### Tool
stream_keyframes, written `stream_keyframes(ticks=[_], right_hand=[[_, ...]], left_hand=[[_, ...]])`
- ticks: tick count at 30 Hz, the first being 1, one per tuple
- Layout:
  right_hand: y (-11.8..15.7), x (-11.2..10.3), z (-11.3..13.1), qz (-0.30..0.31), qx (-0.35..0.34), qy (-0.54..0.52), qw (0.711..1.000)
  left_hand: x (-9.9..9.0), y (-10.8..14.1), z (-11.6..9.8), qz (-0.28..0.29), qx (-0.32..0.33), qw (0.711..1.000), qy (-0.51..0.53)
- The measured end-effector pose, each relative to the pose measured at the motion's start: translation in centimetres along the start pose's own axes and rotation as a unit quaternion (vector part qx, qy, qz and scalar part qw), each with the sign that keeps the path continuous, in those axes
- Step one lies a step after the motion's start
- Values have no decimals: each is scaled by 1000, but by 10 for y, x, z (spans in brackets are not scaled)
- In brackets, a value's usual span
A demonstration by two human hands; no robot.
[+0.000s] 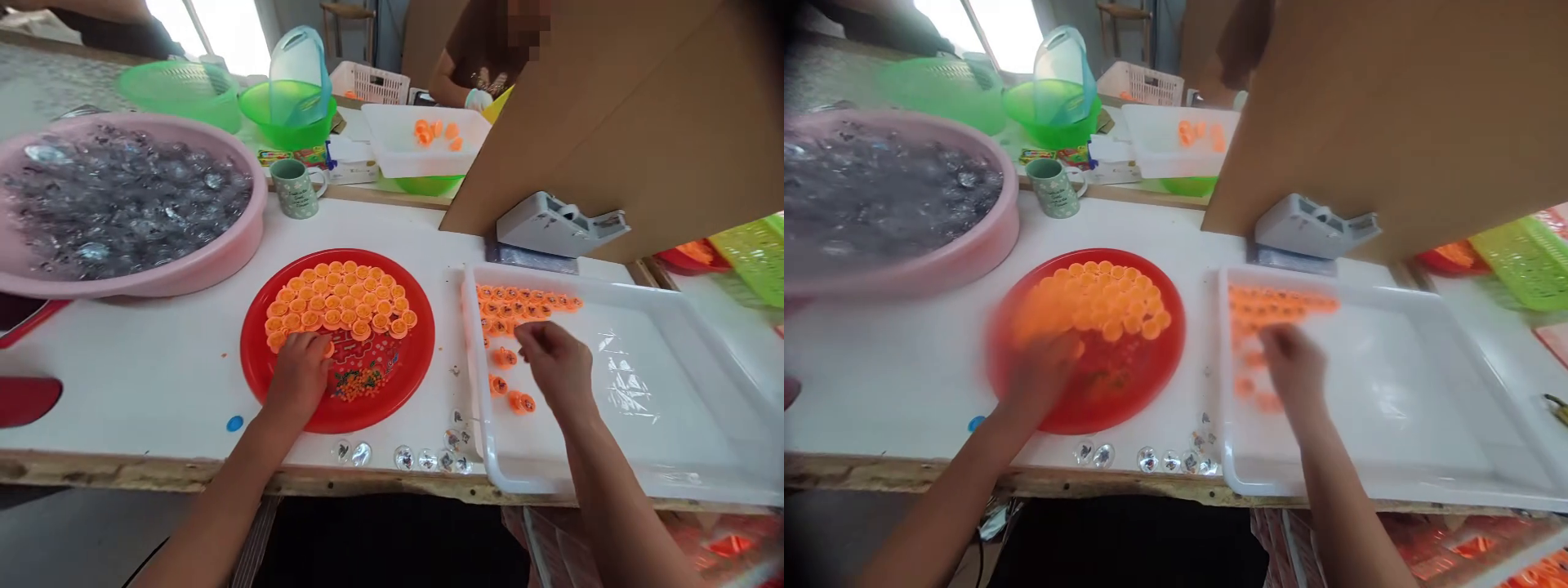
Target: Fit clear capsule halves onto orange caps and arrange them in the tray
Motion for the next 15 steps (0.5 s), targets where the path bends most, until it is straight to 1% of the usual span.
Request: stream_keyframes(ticks=[1, 2, 3, 4, 5, 6, 8, 11, 15], right_hand=[[23, 8, 17, 69, -58, -22, 996], [48, 18, 36, 158, -121, -45, 979], [75, 30, 53, 244, -185, -55, 951], [100, 42, 67, 311, -233, -49, 920], [119, 53, 76, 344, -247, -27, 905], [135, 63, 82, 368, -252, 0, 895], [151, 77, 83, 383, -232, 47, 893], [155, 85, 72, 392, -202, 55, 896], [151, 83, 62, 397, -165, 32, 902]], left_hand=[[2, 4, -1, 15, 2, 1000, 19], [3, 7, -3, 28, 2, 999, 34], [4, 10, -5, 38, 0, 998, 44], [4, 13, -7, 43, -1, 998, 47], [4, 16, -8, 46, -4, 998, 53], [4, 18, -10, 49, -11, 997, 63], [3, 22, -10, 57, -28, 994, 93], [3, 26, -5, 63, -46, 989, 125], [7, 27, 4, 51, -50, 980, 183]])
Point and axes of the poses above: each hand's wrist, its own y-axis away from the middle knuckle, its own x-axis out of the palm, z = x × y, the point moved 3 cm from there along -y, towards the middle knuckle, and after that the axes turned 1 degree about -z, right-handed, at the moved point
